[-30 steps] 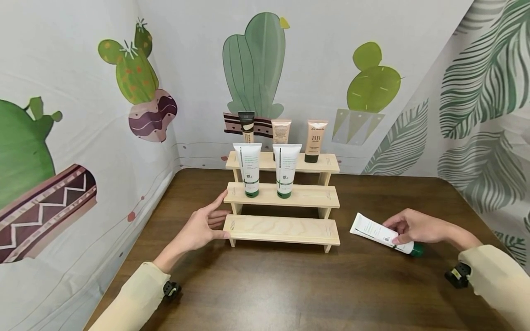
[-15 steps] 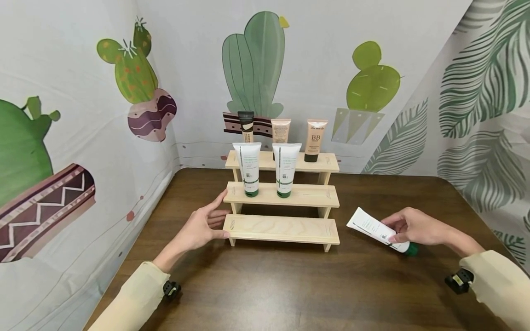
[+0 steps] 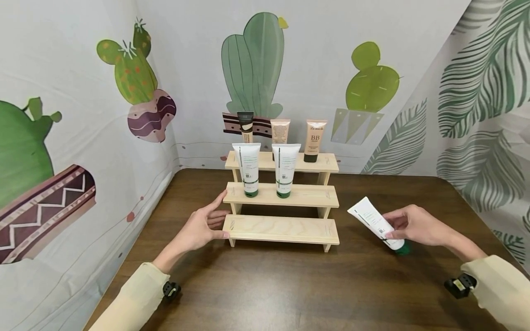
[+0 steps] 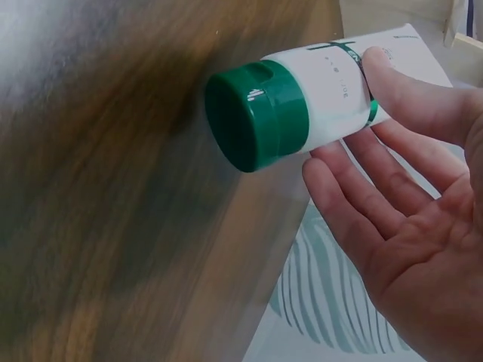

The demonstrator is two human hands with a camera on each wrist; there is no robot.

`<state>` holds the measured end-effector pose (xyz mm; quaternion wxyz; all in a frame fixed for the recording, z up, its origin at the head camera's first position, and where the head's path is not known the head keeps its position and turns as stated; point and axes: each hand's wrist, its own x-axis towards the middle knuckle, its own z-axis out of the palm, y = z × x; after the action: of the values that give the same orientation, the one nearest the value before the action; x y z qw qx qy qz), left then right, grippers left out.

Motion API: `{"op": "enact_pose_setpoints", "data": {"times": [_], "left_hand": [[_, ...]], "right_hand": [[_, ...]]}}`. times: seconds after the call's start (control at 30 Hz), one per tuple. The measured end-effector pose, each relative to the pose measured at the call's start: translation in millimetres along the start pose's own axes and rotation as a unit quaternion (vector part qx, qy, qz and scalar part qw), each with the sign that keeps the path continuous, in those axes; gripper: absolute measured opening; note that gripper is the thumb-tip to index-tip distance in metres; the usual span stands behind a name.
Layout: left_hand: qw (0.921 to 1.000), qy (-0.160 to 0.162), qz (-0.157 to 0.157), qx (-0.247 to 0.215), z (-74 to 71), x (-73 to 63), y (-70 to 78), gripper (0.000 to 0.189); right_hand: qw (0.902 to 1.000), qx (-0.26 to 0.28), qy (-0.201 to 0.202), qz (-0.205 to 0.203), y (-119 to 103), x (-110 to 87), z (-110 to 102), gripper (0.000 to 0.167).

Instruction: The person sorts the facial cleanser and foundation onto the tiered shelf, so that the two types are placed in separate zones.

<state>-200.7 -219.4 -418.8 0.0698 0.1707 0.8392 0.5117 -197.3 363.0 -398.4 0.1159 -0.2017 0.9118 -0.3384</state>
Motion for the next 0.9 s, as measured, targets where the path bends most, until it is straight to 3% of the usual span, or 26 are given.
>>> {"op": "enact_pose_setpoints", "data": {"times": [0.3, 0.67, 0.9], "left_hand": [[1.0000, -0.001, -0.002, 0.003, 0.4, -0.4, -0.3, 0.115], [1.0000, -0.004, 0.003, -0.004, 0.8, 1.1, -1.5, 0.116], [0.9999, -0.006, 0.009, -0.012, 0.7, 1.7, -2.7, 0.116]], "right_hand": [[0.9986, 0.021, 0.045, 0.015, -14, -1.3, 3, 0.054], [0.9931, -0.025, 0.114, 0.008, -34, -2.5, 7, 0.053], [0.9872, -0.021, 0.158, 0.006, -51, -4.1, 6, 0.051]]}}
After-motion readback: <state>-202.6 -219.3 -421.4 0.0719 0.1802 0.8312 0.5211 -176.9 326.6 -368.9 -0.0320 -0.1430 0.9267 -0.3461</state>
